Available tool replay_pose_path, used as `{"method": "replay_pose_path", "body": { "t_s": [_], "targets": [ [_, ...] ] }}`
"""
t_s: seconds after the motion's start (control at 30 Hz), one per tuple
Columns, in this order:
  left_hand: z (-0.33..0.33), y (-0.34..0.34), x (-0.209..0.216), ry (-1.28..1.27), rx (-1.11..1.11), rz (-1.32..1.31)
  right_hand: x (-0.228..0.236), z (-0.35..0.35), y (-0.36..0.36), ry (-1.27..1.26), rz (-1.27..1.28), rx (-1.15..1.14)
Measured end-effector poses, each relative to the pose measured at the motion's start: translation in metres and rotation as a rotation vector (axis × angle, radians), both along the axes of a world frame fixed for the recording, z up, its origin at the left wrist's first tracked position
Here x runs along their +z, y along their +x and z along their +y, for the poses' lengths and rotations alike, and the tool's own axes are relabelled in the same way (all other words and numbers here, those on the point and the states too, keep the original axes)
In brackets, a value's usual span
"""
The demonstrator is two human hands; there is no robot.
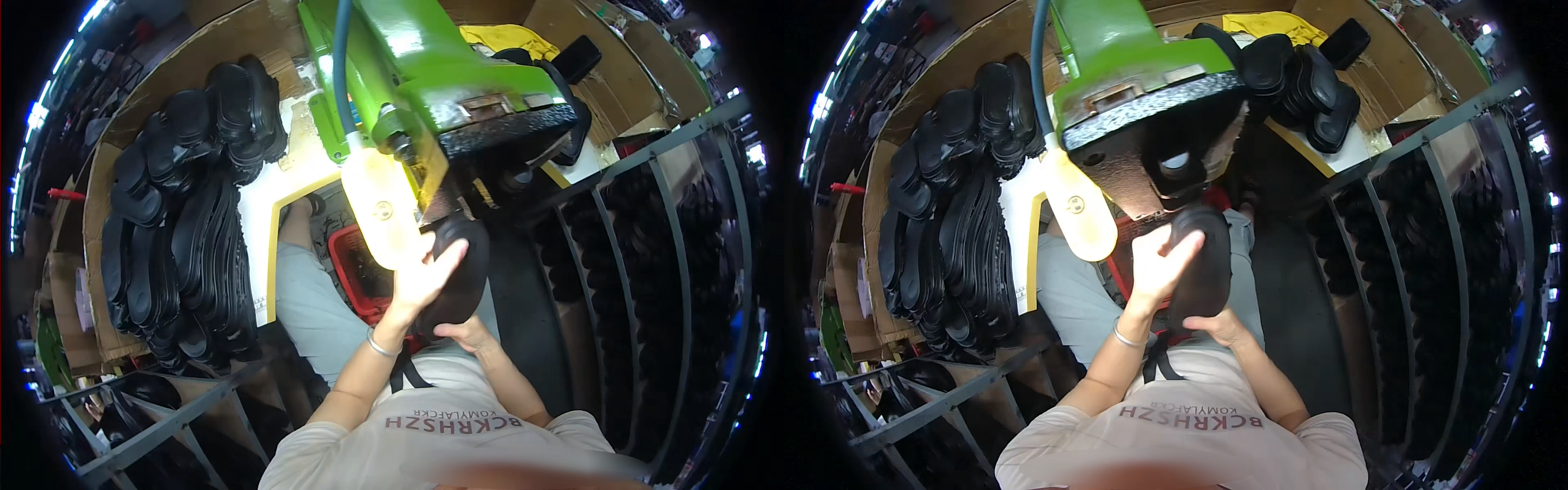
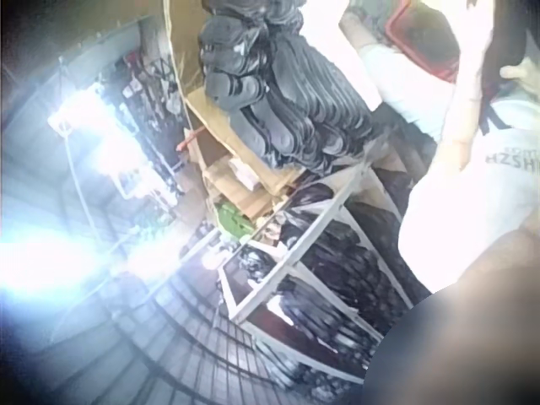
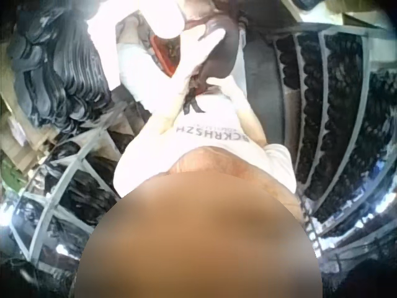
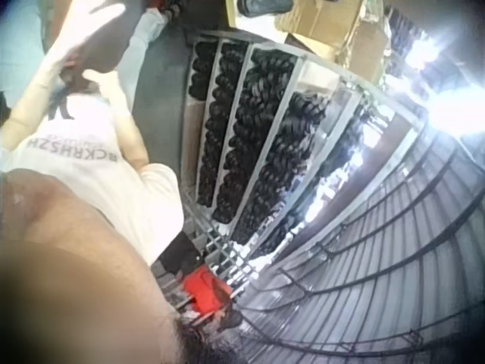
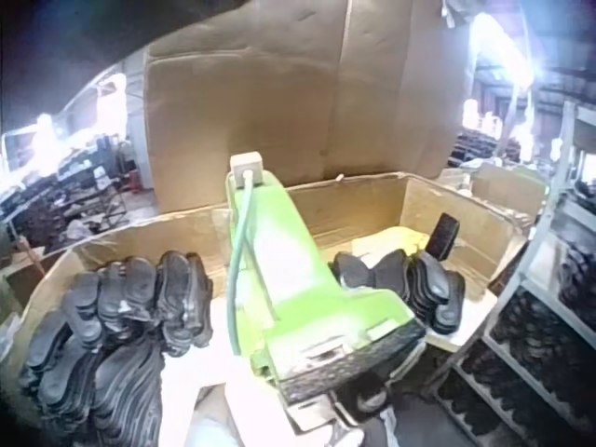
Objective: Processing or inspecting shoe sole components using a specialized manufacturing machine.
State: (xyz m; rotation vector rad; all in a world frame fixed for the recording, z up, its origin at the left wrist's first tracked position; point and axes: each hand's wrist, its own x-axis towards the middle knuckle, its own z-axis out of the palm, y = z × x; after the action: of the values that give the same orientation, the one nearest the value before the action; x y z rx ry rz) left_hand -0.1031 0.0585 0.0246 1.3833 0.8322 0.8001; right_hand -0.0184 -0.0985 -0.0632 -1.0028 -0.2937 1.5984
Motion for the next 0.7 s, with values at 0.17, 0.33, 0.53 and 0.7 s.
{"method": "replay_pose_path", "body": {
  "t_s": [0.17,0.33,0.53,0.7],
  "targets": [
    [0.007,0.003,-0.003,0.207,0.212,0.028,0.012,-0.009,0.000,0.034,0.069,0.013],
    [0.000,-0.008,0.004,0.457,0.215,0.172,0.037,-0.023,0.045,-0.047,-0.023,-0.439],
    [0.000,-0.015,0.019,-0.285,0.196,-0.287,0.080,0.024,0.109,0.187,-0.233,-0.586],
    [0.018,-0.046,0.017,-0.047,0.195,-0.347,0.098,0.077,0.107,0.257,-0.295,-0.520]
  ]
}}
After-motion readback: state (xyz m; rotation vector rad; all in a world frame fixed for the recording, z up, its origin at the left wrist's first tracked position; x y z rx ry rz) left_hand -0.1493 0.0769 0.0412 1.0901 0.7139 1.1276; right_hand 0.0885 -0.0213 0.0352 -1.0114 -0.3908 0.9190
